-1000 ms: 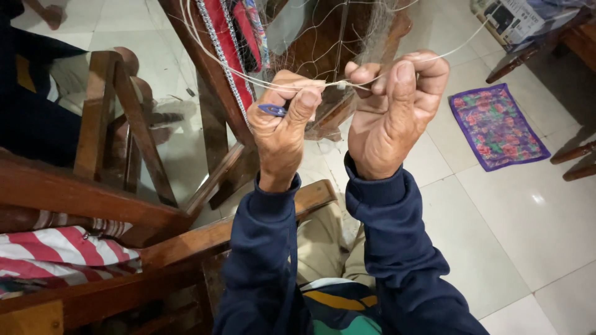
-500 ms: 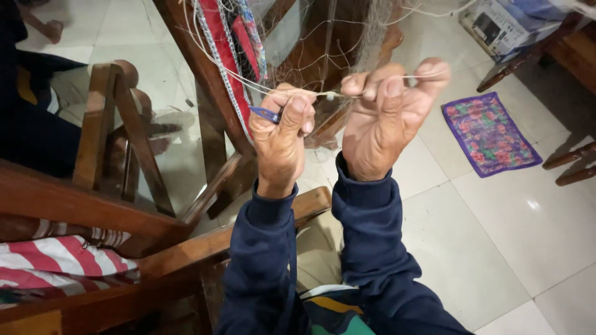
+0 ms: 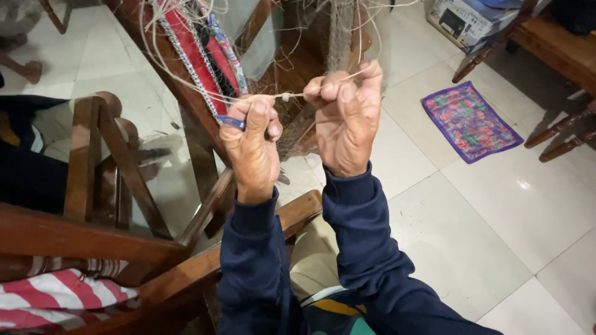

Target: Repairing a fishing net by tying knots using a shuttle.

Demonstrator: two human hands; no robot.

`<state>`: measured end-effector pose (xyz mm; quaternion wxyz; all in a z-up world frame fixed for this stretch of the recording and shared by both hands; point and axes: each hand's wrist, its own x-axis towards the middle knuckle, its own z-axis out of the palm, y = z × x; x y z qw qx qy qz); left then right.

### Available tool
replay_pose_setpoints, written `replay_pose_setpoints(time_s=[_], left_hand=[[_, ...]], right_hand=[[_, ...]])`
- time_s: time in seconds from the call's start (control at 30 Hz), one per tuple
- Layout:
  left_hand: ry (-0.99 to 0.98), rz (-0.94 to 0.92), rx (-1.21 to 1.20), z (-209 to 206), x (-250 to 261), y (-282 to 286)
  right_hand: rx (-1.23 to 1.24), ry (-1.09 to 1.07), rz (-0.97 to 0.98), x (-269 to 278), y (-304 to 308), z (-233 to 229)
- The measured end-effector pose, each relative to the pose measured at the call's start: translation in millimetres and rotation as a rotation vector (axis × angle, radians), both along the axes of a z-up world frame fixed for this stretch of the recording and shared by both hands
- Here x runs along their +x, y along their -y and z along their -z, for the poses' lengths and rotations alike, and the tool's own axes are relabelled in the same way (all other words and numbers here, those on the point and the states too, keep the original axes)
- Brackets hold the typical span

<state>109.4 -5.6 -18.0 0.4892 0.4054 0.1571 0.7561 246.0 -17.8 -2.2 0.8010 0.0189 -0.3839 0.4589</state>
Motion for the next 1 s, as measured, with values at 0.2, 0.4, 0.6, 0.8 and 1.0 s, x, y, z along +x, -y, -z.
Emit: replay_pose_setpoints(time_s=[0.2,0.4,0.6,0.8,1.0], left_hand=[[-0.078,-0.040,0.027,-2,9,-1],[-0.094,-0.074,0.064,3,10,-4],[-0.230,-0.221,0.126,-21,0,4],[-0.348,-0.276,0.157,-25,-5,6],[-0.408,-0.294,0.197,-27,-10,14]], right_hand=[[-0.026,-0.059,-0.074,12,-6,2],[0.008,-0.074,-0.124,24,-16,24],[0.014,0.051,-0.029,26,-28,13],[0.018,0.116,-0.079,48,-26,-4],[0.069,0.202,0.149,37,-20,-19]])
